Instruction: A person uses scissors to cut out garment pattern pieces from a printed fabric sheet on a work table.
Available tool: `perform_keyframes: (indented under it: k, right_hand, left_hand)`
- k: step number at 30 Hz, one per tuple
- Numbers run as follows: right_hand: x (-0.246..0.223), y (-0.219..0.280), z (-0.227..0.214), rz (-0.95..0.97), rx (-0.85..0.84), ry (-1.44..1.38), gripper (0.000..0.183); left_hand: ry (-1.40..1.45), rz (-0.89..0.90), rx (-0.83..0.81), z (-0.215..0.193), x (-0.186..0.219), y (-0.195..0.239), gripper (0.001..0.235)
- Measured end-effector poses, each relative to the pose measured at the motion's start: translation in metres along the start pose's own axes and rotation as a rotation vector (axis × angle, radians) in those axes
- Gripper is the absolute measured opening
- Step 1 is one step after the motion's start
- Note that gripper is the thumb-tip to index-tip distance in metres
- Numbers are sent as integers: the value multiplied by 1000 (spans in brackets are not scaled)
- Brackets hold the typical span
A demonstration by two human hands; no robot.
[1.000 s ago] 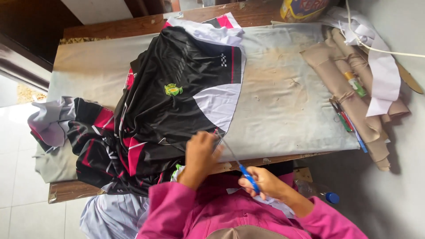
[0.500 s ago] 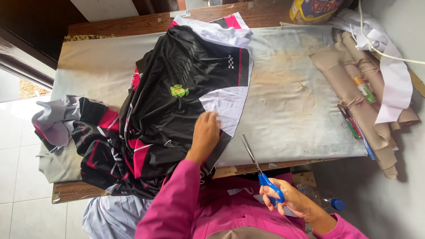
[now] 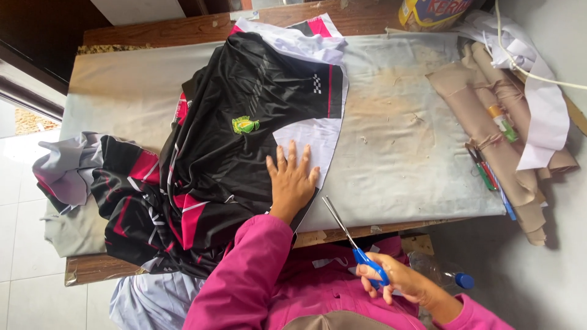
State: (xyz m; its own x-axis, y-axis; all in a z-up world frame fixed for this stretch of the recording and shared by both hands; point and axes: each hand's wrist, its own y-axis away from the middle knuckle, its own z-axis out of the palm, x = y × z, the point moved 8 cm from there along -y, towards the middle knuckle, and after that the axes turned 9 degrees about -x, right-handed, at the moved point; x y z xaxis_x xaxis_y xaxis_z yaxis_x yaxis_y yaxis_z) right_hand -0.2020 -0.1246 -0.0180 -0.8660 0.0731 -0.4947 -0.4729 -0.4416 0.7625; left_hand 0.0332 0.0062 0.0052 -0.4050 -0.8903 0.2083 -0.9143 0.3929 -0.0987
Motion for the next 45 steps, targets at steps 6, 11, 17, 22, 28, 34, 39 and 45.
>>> perform_keyframes:
  k: [6, 11, 17, 22, 28, 34, 39, 45]
  right_hand:
    - [-21, 13, 6, 25, 61, 167, 23]
    - [-21, 5, 7, 46, 30, 144, 27]
    - [-29, 9, -22, 99, 16, 126, 33]
    - [-40, -3, -30, 59, 43, 152, 38]
    - [-56, -15, -41, 71, 26, 189, 36]
    - [-71, -23, -52, 65, 53, 280, 33]
    - [-81, -22, -58, 88, 93, 316, 33]
    - [-73, -33, -74, 80, 73, 335, 32]
  left_hand:
    - [85, -169, -162, -12, -23, 38, 80]
    - [88, -265, -123, -9, -54, 19, 75]
    - [-10, -164, -48, -4, -19, 65, 74]
    - [168, -151, -195, -7, -14, 80, 71]
    - [144, -148, -153, -6, -15, 80, 70]
    - [109, -150, -136, -6, -15, 79, 70]
    - [124, -141, -137, -7, -16, 78, 69]
    - [122, -137, -141, -7, -16, 77, 69]
